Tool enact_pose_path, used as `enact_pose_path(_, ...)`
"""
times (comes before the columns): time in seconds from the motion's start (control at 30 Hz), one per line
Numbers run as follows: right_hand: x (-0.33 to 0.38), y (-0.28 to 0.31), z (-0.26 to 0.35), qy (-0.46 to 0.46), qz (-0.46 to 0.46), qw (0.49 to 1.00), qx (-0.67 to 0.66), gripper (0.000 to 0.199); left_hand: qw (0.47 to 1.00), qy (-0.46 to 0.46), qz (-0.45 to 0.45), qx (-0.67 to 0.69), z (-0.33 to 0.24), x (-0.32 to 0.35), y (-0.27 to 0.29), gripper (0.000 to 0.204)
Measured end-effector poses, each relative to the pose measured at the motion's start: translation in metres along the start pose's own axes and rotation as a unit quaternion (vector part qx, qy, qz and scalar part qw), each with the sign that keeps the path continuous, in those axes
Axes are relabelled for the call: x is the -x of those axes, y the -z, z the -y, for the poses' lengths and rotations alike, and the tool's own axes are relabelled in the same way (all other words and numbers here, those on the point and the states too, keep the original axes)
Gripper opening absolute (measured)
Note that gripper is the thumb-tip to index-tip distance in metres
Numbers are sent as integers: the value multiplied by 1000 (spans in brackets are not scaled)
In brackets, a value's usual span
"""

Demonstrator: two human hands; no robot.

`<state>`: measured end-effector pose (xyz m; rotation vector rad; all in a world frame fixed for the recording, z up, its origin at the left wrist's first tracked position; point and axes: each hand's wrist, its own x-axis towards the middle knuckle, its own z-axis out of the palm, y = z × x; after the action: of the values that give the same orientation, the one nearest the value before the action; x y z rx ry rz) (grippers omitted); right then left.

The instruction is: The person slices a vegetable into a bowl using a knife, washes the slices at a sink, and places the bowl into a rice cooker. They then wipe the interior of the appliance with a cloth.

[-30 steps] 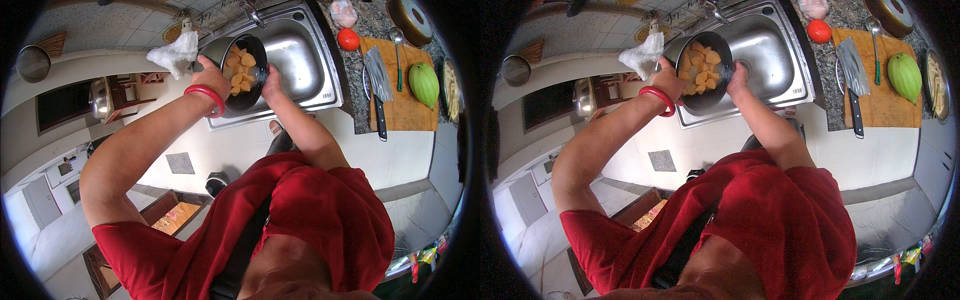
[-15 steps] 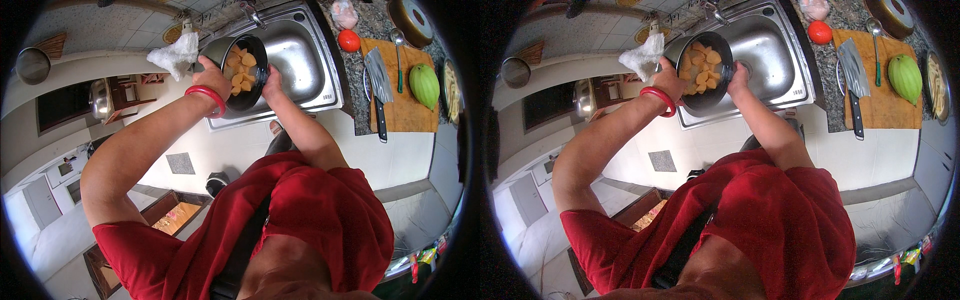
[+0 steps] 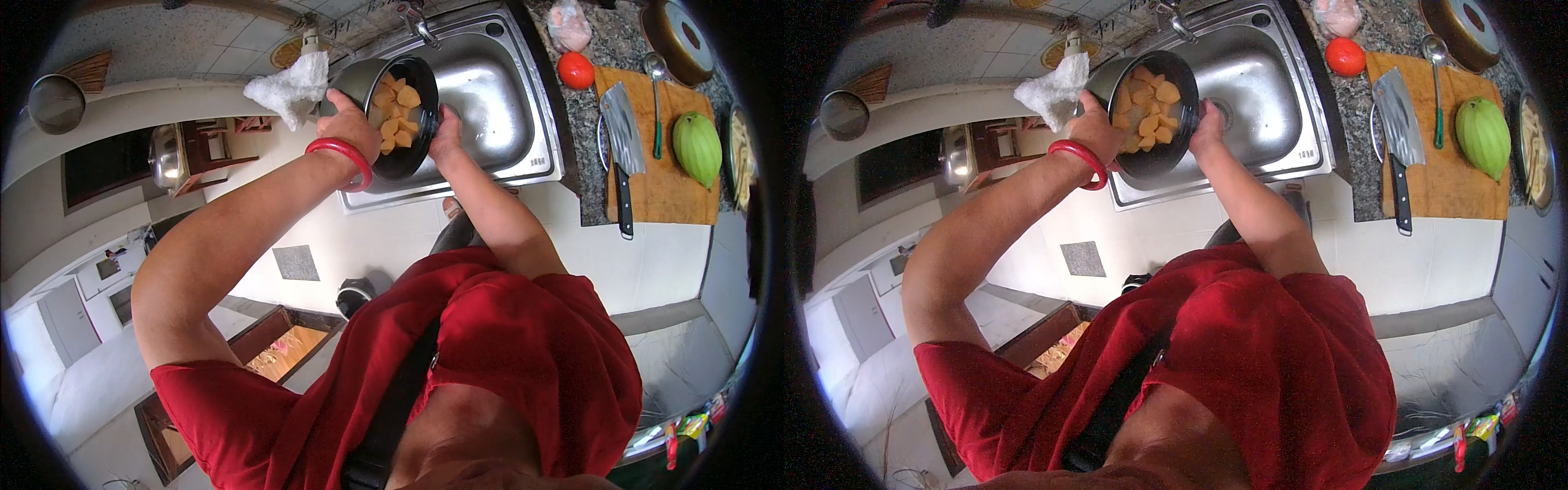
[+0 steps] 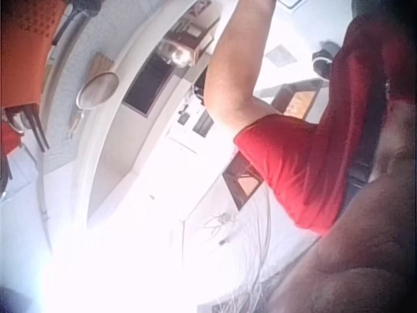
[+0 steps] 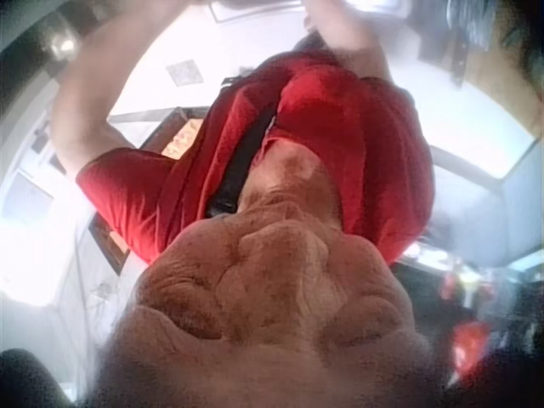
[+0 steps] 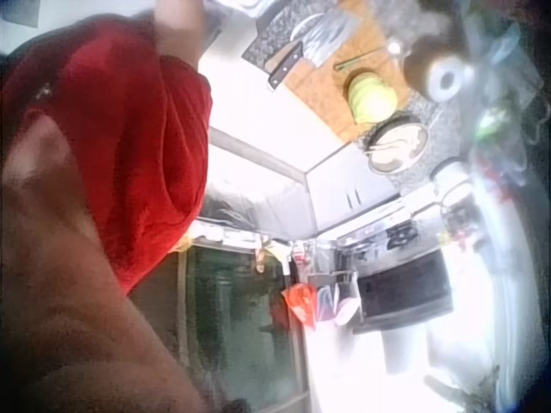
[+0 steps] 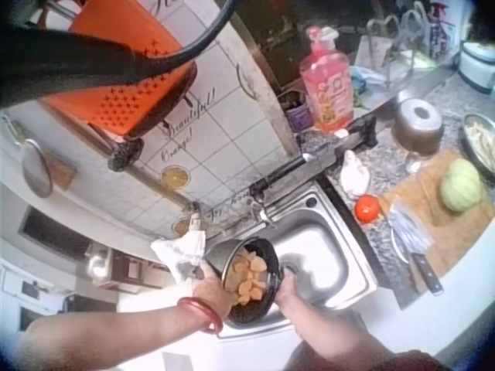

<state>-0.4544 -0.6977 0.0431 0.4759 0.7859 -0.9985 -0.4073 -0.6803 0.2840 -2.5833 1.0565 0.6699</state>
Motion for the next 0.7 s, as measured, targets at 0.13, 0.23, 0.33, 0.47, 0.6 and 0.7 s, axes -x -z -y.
enact_pose_path(0.13, -9, 6, -1, -25, 5, 1000, -14, 24, 999, 19, 17, -21, -6, 5, 3, 86)
enact_pose_path(0.23, -9, 6, -3, -28, 0, 1000, -5, 24, 999, 17, 17, -34, -4, 2, 1, 86)
enact_pose_path(0.33, -18, 9, -7, -10, 15, 1000, -9, 29, 988, -41, 47, -143, 1, -7, -1, 87)
enact_pose_path(0.47, -14, 5, -7, -37, 12, 999, -16, 28, 992, -5, 34, -123, -4, -3, 0, 88)
enact_pose_path(0.6, -24, 9, -7, -10, -1, 1000, -11, 22, 998, -10, 8, -68, -4, -5, -4, 88)
enact_pose_path(0.7, -38, 19, -3, 15, 9, 1000, 5, 17, 999, 0, 15, 39, 1, -9, -5, 87)
